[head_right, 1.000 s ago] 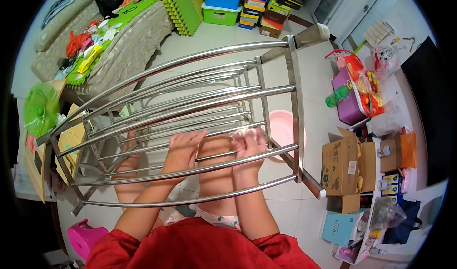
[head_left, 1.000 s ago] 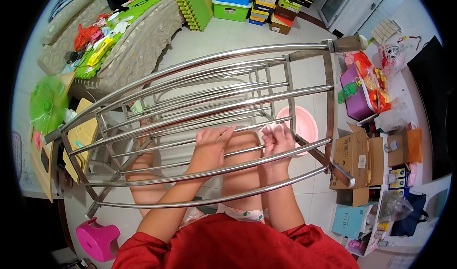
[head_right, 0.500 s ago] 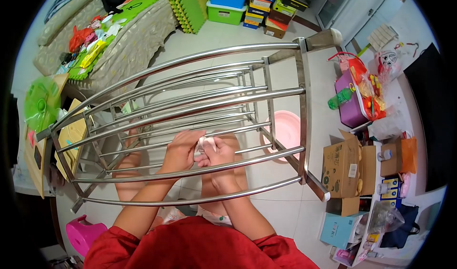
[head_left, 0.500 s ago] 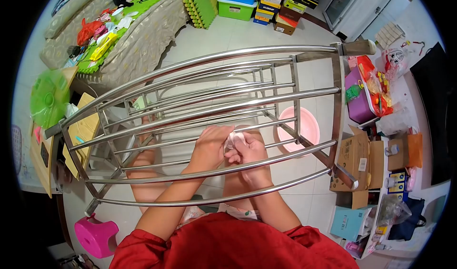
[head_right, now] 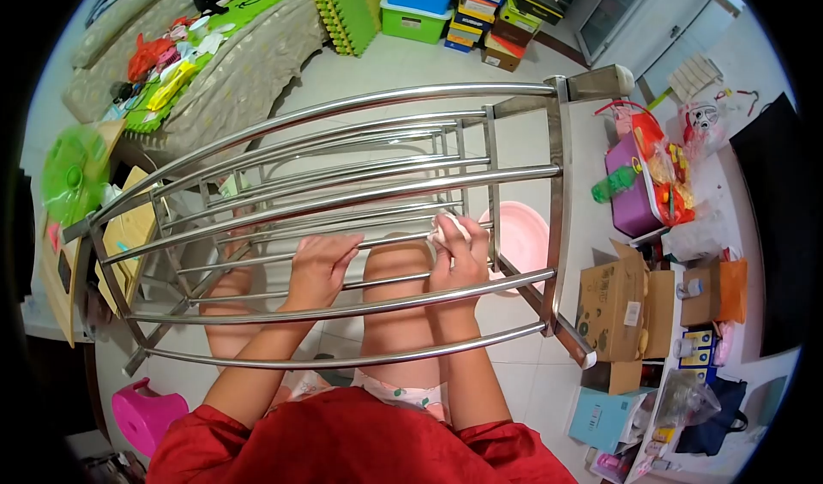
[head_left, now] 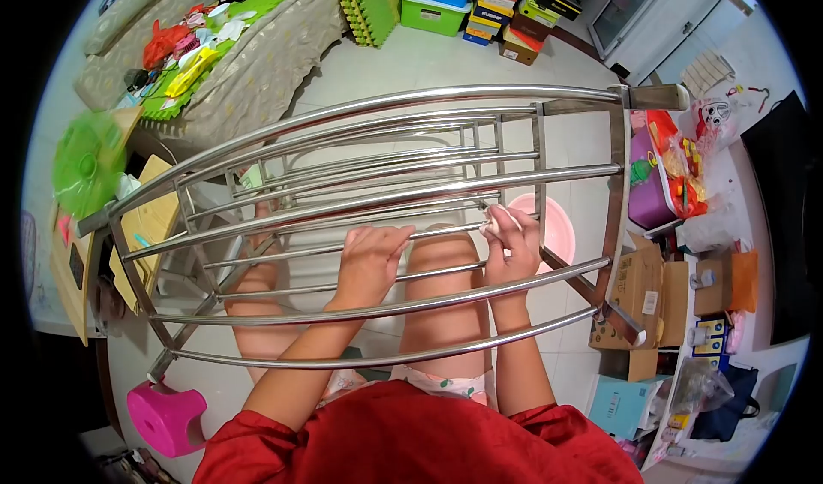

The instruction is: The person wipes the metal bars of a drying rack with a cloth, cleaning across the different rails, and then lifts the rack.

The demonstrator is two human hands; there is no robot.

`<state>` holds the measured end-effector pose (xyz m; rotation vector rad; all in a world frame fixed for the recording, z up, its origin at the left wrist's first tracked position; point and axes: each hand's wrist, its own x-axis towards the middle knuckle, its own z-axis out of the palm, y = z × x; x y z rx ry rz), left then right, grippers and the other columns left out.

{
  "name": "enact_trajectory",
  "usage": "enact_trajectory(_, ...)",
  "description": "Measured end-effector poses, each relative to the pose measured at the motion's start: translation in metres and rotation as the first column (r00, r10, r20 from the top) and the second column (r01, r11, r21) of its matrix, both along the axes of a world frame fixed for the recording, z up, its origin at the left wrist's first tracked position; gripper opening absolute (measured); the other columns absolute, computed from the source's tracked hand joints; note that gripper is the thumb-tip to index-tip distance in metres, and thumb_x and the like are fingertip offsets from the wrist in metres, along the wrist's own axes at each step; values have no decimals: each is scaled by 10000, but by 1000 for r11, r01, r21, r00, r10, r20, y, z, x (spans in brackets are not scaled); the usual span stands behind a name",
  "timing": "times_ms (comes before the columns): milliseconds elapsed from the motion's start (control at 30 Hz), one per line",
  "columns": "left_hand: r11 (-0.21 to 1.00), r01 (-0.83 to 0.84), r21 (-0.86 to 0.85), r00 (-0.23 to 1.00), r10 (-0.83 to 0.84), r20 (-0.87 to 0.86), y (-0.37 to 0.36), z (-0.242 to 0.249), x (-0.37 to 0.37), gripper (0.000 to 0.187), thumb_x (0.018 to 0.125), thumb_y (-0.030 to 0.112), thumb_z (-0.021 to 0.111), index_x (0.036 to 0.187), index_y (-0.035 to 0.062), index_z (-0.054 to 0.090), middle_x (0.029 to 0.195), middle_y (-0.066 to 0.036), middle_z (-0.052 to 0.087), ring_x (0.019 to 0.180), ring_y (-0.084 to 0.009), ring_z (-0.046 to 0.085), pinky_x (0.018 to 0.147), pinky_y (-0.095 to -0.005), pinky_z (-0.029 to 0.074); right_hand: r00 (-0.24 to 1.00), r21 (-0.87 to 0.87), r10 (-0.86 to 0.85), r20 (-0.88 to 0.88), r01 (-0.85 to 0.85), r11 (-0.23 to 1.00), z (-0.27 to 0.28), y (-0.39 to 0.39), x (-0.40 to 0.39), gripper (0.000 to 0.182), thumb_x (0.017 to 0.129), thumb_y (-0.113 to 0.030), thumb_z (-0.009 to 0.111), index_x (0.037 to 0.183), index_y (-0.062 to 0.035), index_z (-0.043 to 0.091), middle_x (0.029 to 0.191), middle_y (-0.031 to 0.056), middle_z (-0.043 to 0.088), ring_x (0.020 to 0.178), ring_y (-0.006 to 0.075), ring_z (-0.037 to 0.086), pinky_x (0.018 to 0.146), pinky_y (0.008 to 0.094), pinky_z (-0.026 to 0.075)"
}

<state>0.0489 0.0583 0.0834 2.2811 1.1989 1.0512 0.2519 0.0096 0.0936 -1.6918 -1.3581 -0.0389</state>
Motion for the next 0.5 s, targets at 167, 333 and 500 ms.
enact_trajectory(167,1000,0,28,1000,0,11,1,-6,2,178,865,118,629,1034,116,686,879,-34,671,852,-243,614,839,-389,442,1000,22,29,1,-29,999,-10,-1,-11,414,758,35,609,1104,-179,690,1147,99,573,981,299,616,785,366,530)
enact_trajectory(333,1000,19,-7,1000,-19,11,1,-3,0,193,861,120,633,1048,108,679,931,-52,676,895,-256,616,852,-389,443,947,-1,283,-153,-287,958,-2,1,-36,337,768,-4,649,1070,-143,705,1095,120,598,961,314,620,799,365,514)
enact_trajectory(500,995,35,-91,985,-19,170,-6,18,-5,311,846,150,667,1135,39,635,1084,-153,652,1033,-333,594,908,-411,456,307,166,334,-891,-464,870,1,-9,-48,373,978,-201,534,1268,-14,395,1036,143,627,737,159,661,584,227,543)
